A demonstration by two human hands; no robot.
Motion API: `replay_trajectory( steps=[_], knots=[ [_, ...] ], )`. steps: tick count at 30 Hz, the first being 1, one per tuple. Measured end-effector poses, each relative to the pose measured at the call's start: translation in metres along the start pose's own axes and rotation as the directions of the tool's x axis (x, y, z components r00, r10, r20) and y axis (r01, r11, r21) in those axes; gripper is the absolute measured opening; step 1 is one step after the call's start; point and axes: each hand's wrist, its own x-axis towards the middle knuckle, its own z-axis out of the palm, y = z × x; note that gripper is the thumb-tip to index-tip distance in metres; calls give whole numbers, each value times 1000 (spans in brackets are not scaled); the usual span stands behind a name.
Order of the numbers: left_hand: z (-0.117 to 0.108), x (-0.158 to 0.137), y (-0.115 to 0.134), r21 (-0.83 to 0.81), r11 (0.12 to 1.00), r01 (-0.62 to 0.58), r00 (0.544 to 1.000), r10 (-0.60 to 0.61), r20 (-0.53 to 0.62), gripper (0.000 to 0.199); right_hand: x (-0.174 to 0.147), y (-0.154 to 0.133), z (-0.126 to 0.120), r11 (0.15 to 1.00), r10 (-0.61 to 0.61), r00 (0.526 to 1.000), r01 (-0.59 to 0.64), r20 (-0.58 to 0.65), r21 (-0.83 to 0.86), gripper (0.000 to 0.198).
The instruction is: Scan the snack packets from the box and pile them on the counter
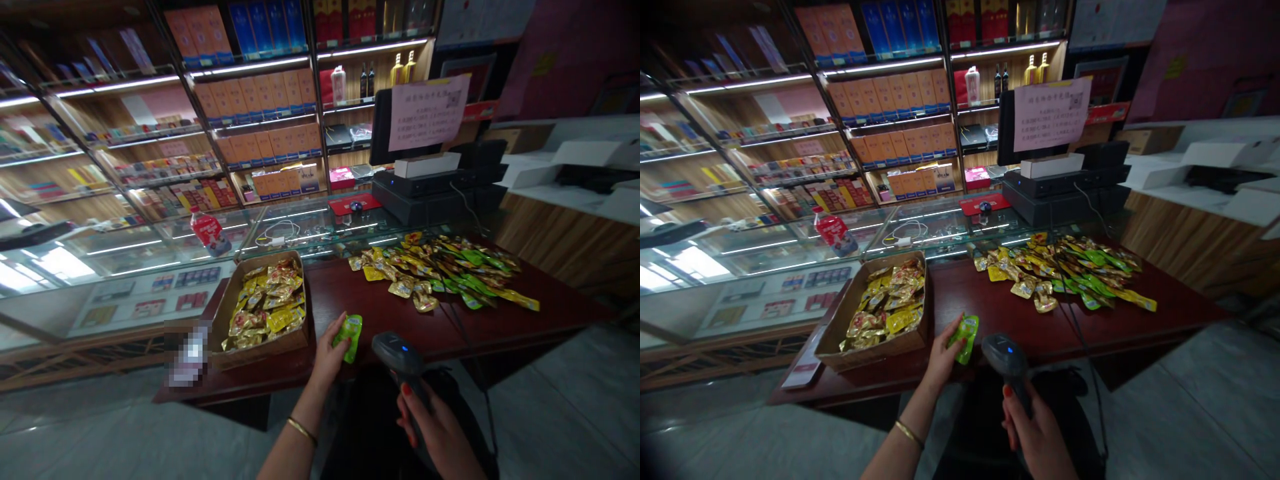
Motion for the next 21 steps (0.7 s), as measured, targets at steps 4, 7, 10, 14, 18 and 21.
replay_trajectory(
  steps=[4,7,10,14,18,21],
  knots=[
    [3,0,0,-102,990,100,993,-105,-50,48,-3,-1,1,999,-7,1000,7,7,-33,57],
    [6,1,-3,-155,985,77,993,-89,-74,47,-5,-1,3,999,-8,1000,9,18,-37,56],
    [6,2,-6,-155,988,12,996,-25,-81,34,-6,-2,4,999,8,1000,-7,9,-41,57],
    [2,3,-5,17,997,-75,996,76,-40,21,-10,-7,4,997,2,1000,1,29,-75,55],
    [-1,2,0,88,994,-68,997,64,45,32,-13,-13,7,995,17,1000,-15,15,-100,56],
    [-1,0,3,86,995,-43,996,36,84,40,-12,-14,10,997,7,1000,-7,0,-79,56]
  ],
)
